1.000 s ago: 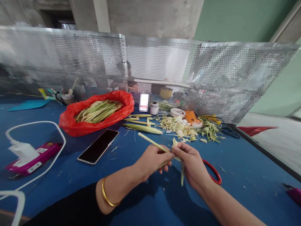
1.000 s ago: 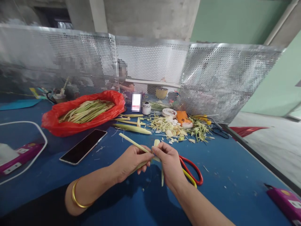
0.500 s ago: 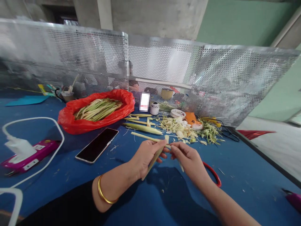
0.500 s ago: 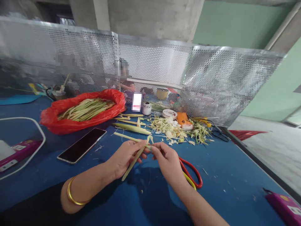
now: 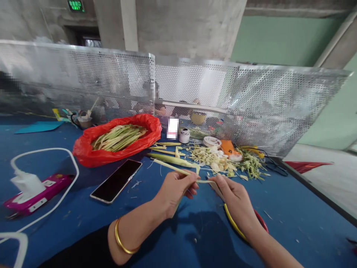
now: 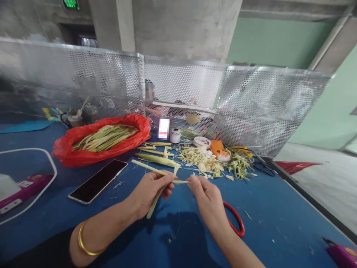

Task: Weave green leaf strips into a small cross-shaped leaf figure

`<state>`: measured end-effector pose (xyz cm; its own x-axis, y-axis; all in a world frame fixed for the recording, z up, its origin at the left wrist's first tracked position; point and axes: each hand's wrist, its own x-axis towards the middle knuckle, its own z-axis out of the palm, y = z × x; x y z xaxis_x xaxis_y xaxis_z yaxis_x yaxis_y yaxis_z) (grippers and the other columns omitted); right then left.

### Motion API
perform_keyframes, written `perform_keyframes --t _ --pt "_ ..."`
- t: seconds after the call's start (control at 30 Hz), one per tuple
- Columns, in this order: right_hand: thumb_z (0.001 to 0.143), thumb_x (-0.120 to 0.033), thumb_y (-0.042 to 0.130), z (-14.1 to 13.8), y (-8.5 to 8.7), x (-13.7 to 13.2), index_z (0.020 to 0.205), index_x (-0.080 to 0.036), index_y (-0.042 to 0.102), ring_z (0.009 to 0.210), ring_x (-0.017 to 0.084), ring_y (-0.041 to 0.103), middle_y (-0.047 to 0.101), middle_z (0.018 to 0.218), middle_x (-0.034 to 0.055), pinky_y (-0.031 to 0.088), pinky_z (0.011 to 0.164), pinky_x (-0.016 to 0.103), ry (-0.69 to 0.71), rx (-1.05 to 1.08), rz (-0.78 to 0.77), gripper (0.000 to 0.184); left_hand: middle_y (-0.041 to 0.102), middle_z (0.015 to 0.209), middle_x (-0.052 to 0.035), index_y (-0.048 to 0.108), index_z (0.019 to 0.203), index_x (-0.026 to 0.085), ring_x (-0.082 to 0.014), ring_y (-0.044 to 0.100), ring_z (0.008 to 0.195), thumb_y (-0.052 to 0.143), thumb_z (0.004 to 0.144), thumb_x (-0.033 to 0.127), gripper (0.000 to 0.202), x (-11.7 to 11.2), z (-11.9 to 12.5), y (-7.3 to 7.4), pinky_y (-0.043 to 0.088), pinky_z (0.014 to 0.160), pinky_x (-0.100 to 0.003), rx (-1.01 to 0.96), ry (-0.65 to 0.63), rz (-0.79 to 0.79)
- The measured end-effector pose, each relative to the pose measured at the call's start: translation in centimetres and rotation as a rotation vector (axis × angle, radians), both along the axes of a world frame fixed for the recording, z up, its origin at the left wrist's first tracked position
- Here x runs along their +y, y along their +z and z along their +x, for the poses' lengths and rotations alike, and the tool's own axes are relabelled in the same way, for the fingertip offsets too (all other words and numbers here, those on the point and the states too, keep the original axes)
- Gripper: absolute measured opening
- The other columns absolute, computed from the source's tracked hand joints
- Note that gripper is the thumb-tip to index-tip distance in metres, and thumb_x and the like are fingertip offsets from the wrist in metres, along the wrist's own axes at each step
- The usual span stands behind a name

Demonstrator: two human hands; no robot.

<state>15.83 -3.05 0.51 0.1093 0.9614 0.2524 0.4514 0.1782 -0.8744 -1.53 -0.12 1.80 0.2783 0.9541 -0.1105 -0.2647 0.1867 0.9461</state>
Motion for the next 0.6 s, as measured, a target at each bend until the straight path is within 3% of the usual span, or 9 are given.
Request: perform_keyframes --t 0.13,0.2,0.3,0.43,0.6 --pt "0.082 -0.057 0.059 -0.6 0.2 -0.1 0.080 -0.016 0.071 0.078 0.020 0.056 0.065 0.076 0.0047 0.042 0.072 0.029 0.133 0.276 -0.049 0.043 0.061 0.055 -0.0001 0.069 0.075 0.013 -0.0094 0.054 0.044 0.074 0.071 0.037 0.025 -0.9 0.6 -0.4 0.043 0.043 -0.019 0.118 -0.133 0.067" --pt "0.079 -0.056 0.062 -1.0 0.3 -0.3 0.081 -0.016 0.071 0.070 0.019 0.056 0.065 0.072 0.0038 0.043 0.069 0.030 0.189 0.431 -0.145 0.042 0.062 0.056 -0.0008 0.069 0.073 0.013 -0.0091 0.054 0.044 0.073 0.071 0.039 0.027 -1.3 0.7 -0.4 0.042 0.042 -0.019 0.168 -0.203 0.048" --pt "0.072 -0.051 0.071 -1.3 0.1 -0.4 0.072 -0.017 0.070 0.060 0.015 0.051 0.060 0.061 0.0008 0.041 0.063 0.029 0.153 0.548 -0.192 0.035 0.062 0.057 -0.0015 0.069 0.071 0.013 -0.0086 0.053 0.043 0.072 0.072 0.040 0.027 -1.5 0.9 -0.3 0.041 0.042 -0.019 0.217 -0.240 0.020" --pt "0.068 -0.048 0.075 -1.2 -0.3 0.0 0.060 -0.018 0.066 0.064 0.017 0.051 0.060 0.062 0.0011 0.041 0.065 0.029 0.047 0.532 -0.093 0.033 0.062 0.055 -0.0009 0.068 0.072 0.013 -0.0096 0.054 0.044 0.072 0.072 0.036 0.023 -1.2 0.8 -0.4 0.042 0.044 -0.020 0.199 -0.171 -0.001" --pt "0.076 -0.057 0.064 -0.9 0.2 0.2 0.083 -0.017 0.072 0.071 0.019 0.056 0.065 0.073 0.0044 0.042 0.066 0.029 0.078 0.388 -0.129 0.042 0.071 0.072 -0.0058 0.071 0.082 0.013 -0.0139 0.066 0.063 0.069 0.076 0.045 0.033 -0.6 0.1 0.0 0.046 0.057 -0.022 0.038 -0.083 -0.114"
